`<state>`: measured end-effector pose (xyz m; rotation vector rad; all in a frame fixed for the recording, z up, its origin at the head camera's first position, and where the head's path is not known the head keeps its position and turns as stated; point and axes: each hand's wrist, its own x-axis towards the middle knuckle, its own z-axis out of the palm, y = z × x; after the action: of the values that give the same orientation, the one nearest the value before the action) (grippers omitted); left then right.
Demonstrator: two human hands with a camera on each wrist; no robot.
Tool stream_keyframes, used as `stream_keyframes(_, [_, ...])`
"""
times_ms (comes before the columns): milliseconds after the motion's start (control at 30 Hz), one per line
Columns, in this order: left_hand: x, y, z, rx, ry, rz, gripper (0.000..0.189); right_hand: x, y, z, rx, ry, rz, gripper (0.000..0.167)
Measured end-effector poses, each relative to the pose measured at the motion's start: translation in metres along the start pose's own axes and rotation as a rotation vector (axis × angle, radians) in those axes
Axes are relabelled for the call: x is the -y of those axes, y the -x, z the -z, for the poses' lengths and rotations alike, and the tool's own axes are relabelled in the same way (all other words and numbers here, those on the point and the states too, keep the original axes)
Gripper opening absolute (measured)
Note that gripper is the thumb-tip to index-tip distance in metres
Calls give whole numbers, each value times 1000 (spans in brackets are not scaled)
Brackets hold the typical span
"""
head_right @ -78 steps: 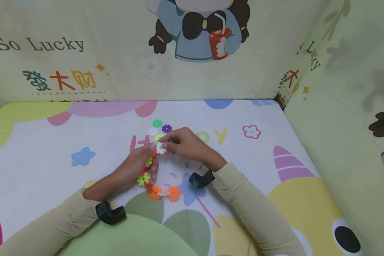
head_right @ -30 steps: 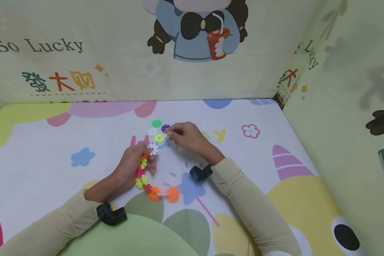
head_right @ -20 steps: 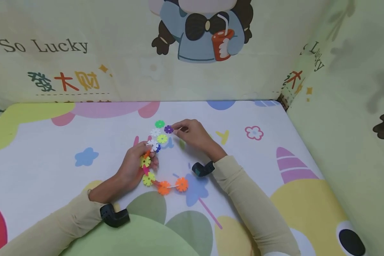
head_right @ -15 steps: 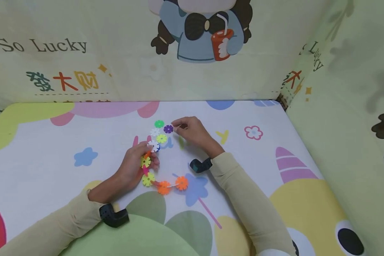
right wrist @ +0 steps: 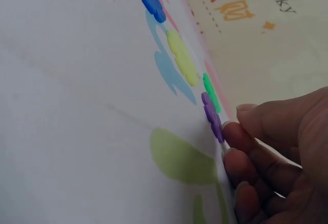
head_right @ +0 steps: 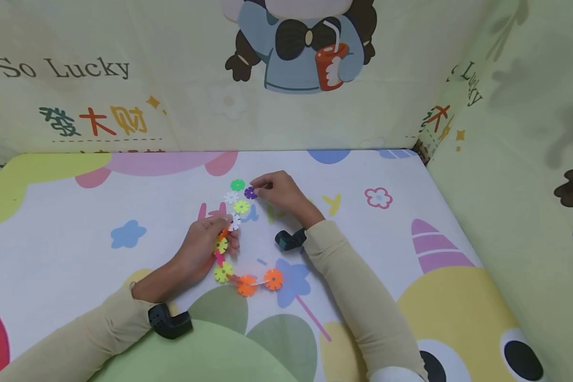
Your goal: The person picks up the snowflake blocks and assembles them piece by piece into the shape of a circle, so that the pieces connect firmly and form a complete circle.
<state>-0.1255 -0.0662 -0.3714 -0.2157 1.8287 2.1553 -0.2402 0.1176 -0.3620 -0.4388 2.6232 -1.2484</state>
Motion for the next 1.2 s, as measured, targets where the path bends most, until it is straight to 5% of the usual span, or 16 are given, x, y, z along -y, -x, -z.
stream_keyframes(900, [0,0,-1,14,-24,2,30,8,-5,-9,34,237,25,33])
stream_keyframes(1200, [1,0,0,25,-24,4,31,8,0,-7,37,153,23,23])
